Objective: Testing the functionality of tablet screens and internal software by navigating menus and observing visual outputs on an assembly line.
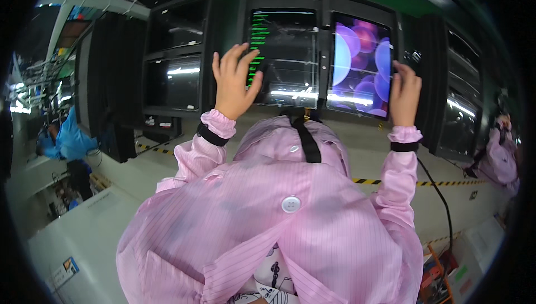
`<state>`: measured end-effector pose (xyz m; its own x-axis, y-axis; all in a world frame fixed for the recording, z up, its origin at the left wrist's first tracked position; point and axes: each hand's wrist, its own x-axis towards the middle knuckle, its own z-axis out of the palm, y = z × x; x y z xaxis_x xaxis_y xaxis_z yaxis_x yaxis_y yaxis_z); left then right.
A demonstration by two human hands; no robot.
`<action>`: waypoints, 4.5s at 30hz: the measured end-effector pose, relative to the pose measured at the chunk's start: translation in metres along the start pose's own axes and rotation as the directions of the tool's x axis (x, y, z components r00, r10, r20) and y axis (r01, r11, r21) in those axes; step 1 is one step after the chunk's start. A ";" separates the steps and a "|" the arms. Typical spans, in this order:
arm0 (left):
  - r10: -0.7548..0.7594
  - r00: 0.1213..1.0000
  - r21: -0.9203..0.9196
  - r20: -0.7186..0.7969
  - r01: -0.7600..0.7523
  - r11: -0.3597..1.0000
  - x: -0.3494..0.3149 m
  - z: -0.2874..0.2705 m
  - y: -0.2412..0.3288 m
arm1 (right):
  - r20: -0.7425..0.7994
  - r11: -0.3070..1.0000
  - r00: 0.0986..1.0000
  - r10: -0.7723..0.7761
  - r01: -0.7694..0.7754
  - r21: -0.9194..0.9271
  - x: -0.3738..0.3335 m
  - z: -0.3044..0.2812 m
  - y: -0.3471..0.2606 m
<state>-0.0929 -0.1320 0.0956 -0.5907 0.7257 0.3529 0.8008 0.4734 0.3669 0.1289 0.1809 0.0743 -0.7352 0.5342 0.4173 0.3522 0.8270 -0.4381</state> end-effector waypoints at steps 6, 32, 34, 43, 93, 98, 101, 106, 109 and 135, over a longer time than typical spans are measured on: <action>-0.228 0.972 -0.021 -0.058 0.227 0.974 -0.034 -0.007 -0.030 | 0.164 0.954 0.973 0.160 -0.195 0.228 0.005 0.004 0.023; -0.158 0.987 -0.060 -0.037 0.156 0.986 -0.047 0.010 0.001 | 0.132 0.995 0.991 -0.035 0.023 0.092 -0.020 -0.003 -0.034; -0.165 0.986 -0.056 -0.037 0.163 0.985 -0.048 0.011 0.003 | 0.129 0.996 0.992 -0.014 0.002 0.089 -0.021 -0.004 -0.032; -0.174 0.972 -0.224 0.156 0.206 0.953 -0.047 0.014 -0.007 | 0.029 0.970 0.976 0.217 -0.219 0.105 -0.036 0.006 0.009; -0.088 0.994 -0.209 0.068 0.101 0.973 -0.068 0.002 -0.025 | 0.703 0.339 0.619 0.350 -0.784 0.521 -0.099 0.064 -0.138; 0.093 0.992 -0.066 0.087 -0.087 0.994 -0.053 0.009 -0.007 | 0.726 0.320 0.589 0.354 -0.806 0.498 -0.099 0.064 -0.138; 0.313 0.923 -0.160 0.224 -0.282 0.946 -0.032 0.017 0.022 | 0.726 0.239 0.587 0.357 -0.809 0.537 -0.099 0.069 -0.137; 0.373 0.882 -0.116 0.288 -0.355 0.928 -0.021 0.048 0.034 | 0.725 0.150 0.569 0.387 -0.815 0.560 -0.102 0.068 -0.137; 0.359 0.886 -0.143 0.293 -0.331 0.933 -0.020 0.049 0.037 | 0.717 0.129 0.595 0.362 -0.794 0.594 -0.105 0.072 -0.134; 0.293 0.953 -0.273 0.076 -0.262 0.926 -0.024 0.064 0.036 | 0.494 0.213 0.767 0.409 -0.606 0.766 -0.115 0.098 -0.123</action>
<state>-0.0432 -0.1006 0.0454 -0.3211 0.8683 0.3780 0.8689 0.1114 0.4822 0.1132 0.0006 0.0026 -0.7062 0.6616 -0.2521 0.0769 -0.2823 -0.9562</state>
